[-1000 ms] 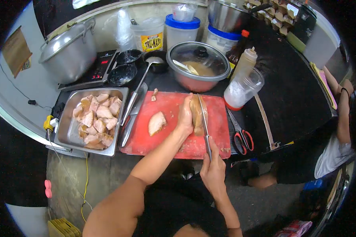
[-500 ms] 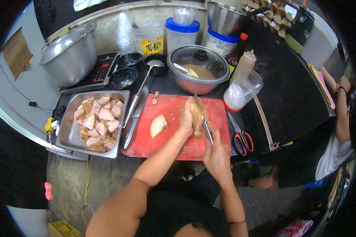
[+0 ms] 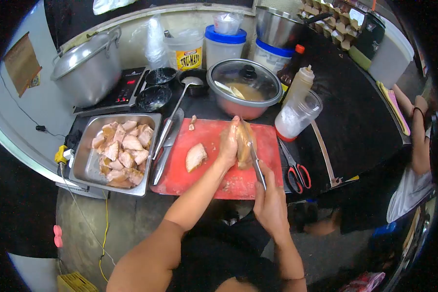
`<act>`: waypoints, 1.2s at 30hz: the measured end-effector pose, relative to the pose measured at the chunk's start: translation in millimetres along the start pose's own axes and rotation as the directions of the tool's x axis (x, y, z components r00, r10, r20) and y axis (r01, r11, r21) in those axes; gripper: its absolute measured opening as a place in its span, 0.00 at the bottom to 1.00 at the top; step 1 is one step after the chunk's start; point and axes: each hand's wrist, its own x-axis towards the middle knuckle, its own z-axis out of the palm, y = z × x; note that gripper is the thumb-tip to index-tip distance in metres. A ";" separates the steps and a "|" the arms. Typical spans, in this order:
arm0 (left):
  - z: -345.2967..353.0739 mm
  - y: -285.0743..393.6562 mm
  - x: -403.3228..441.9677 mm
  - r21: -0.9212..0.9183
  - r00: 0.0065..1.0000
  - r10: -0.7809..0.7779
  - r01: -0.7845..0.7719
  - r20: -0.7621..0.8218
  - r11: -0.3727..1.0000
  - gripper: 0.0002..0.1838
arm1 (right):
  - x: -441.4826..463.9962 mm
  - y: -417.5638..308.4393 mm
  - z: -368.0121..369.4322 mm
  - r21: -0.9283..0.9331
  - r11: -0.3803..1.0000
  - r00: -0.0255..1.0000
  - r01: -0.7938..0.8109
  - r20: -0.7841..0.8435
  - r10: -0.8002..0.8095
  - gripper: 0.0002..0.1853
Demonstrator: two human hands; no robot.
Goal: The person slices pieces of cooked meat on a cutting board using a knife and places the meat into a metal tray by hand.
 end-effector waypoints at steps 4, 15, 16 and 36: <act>3.2 -2.4 -4.4 0.035 0.999 0.004 -0.005 0.037 0.999 0.28 | 21.9 -6.4 -5.2 0.064 0.981 0.980 -0.182 0.089 0.176 0.22; -13.0 4.6 15.0 -0.127 0.992 -0.127 0.127 0.011 0.984 0.32 | -10.9 -9.3 -0.5 -0.063 0.996 0.993 -0.068 0.091 0.073 0.28; -9.7 4.3 12.9 -0.106 0.991 -0.130 0.127 -0.024 0.986 0.32 | -12.6 -9.9 0.3 -0.061 0.992 0.988 -0.108 0.106 0.114 0.28; -2.3 -0.5 14.8 -0.110 0.988 -0.157 0.156 0.000 0.982 0.34 | -9.5 4.0 14.7 -0.087 0.994 0.997 -0.061 0.040 0.064 0.28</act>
